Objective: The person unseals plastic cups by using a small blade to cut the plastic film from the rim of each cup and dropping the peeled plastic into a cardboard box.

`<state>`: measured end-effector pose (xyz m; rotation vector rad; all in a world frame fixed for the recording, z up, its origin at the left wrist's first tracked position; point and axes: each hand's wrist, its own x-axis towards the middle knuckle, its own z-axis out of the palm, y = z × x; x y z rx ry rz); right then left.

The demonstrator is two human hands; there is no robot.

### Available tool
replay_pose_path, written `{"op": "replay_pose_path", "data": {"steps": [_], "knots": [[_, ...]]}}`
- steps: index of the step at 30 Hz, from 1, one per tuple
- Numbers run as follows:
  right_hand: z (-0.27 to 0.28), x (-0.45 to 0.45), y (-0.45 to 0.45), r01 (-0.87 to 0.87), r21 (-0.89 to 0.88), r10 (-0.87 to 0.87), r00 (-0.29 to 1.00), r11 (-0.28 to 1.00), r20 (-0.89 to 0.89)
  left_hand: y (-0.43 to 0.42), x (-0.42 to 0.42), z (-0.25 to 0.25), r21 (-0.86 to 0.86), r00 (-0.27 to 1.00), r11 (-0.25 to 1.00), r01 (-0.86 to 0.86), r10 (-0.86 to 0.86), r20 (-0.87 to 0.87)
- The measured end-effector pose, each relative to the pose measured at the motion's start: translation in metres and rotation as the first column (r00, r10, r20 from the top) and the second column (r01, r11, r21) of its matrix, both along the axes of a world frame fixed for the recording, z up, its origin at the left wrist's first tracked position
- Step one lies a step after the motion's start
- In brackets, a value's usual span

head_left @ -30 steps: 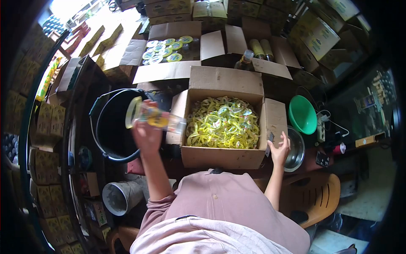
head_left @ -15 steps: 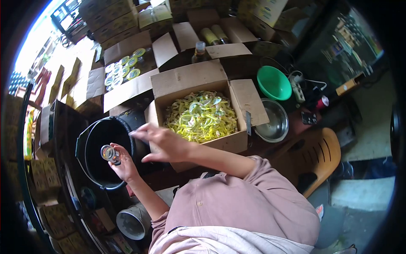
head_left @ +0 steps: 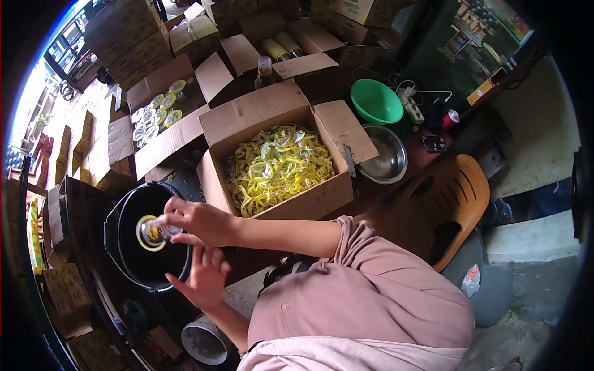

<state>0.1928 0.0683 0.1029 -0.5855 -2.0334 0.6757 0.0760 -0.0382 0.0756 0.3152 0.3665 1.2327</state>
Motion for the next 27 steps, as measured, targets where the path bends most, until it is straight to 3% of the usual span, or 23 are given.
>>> {"op": "replay_pose_path", "data": {"steps": [1, 2, 3, 5, 6, 8, 9, 12, 15, 16, 19, 20, 21, 23, 24, 25, 26, 27], "knots": [[-0.003, 0.0, -0.001, -0.031, 0.025, 0.03, 0.998, 0.999, 0.062, -0.012, -0.008, -0.005, 0.142, 0.995, 0.986, 0.092, -0.085, -0.053], [-0.004, 0.0, -0.004, -0.073, 0.002, 0.07, 0.955, 0.997, 0.288, -0.022, -0.019, -0.012, 0.276, 0.979, 0.942, 0.19, -0.163, -0.12], [-0.009, -0.004, -0.005, -0.082, 0.047, 0.065, 0.956, 0.996, 0.286, -0.03, -0.031, -0.017, 0.399, 0.954, 0.871, 0.289, -0.227, -0.194], [0.001, -0.007, -0.01, -0.068, 0.123, 0.053, 0.991, 0.99, 0.12, -0.04, -0.055, -0.021, 0.482, 0.976, 0.855, 0.188, -0.11, -0.186], [-0.001, -0.008, -0.012, -0.065, 0.12, 0.044, 0.985, 0.991, 0.167, -0.042, -0.061, -0.011, 0.484, 0.993, 0.871, 0.085, -0.035, -0.111], [-0.005, -0.011, -0.016, -0.062, 0.111, 0.031, 0.965, 0.992, 0.26, -0.038, -0.068, 0.004, 0.445, 0.959, 0.852, -0.277, 0.275, 0.07], [-0.004, -0.01, -0.017, -0.056, 0.149, 0.022, 0.975, 0.987, 0.221, -0.034, -0.071, 0.007, 0.402, 0.893, 0.799, -0.447, 0.424, 0.152], [-0.002, -0.004, -0.02, -0.013, 0.219, -0.009, 0.995, 0.976, 0.1, -0.018, -0.084, 0.006, 0.425, 0.709, 0.632, -0.648, 0.704, 0.035], [-0.012, 0.001, -0.022, -0.027, 0.141, -0.023, 0.938, 0.99, 0.345, -0.009, -0.102, -0.017, 0.454, 0.495, 0.514, -0.728, 0.852, -0.171], [-0.013, 0.004, -0.023, 0.0, 0.153, -0.041, 0.963, 0.988, 0.266, -0.004, -0.101, -0.024, 0.496, 0.333, 0.445, -0.746, 0.894, -0.301], [-0.015, 0.015, -0.018, 0.07, -0.042, -0.072, 0.996, 0.997, -0.043, 0.01, -0.093, -0.04, 0.689, -0.059, 0.353, -0.633, 0.866, -0.497], [-0.015, 0.022, -0.017, 0.072, -0.208, -0.082, 0.996, 0.976, -0.04, 0.013, -0.088, -0.044, 0.741, -0.226, 0.343, -0.577, 0.805, -0.548], [-0.019, 0.027, -0.011, 0.088, -0.16, -0.096, 0.994, 0.983, -0.045, 0.017, -0.086, -0.05, 0.774, -0.267, 0.344, -0.531, 0.8, -0.538], [-0.025, 0.04, -0.006, 0.091, -0.386, -0.202, 0.945, 0.918, -0.257, 0.025, -0.086, -0.066, 0.833, -0.349, 0.342, -0.434, 0.789, -0.506], [-0.031, 0.05, -0.001, 0.097, -0.524, -0.277, 0.92, 0.846, -0.277, 0.028, -0.087, -0.075, 0.857, -0.361, 0.328, -0.398, 0.802, -0.475], [-0.035, 0.062, 0.008, 0.141, -0.441, -0.35, 0.827, 0.886, -0.44, 0.032, -0.084, -0.073, 0.858, -0.41, 0.337, -0.388, 0.771, -0.488], [-0.042, 0.086, 0.017, -0.027, -0.535, -0.31, 0.789, 0.845, -0.53, 0.032, -0.078, -0.069, 0.859, -0.46, 0.345, -0.379, 0.735, -0.498], [-0.042, 0.112, 0.035, 0.04, -0.399, -0.302, 0.723, 0.916, -0.622, 0.033, -0.072, -0.067, 0.858, -0.509, 0.354, -0.373, 0.695, -0.508]]}}
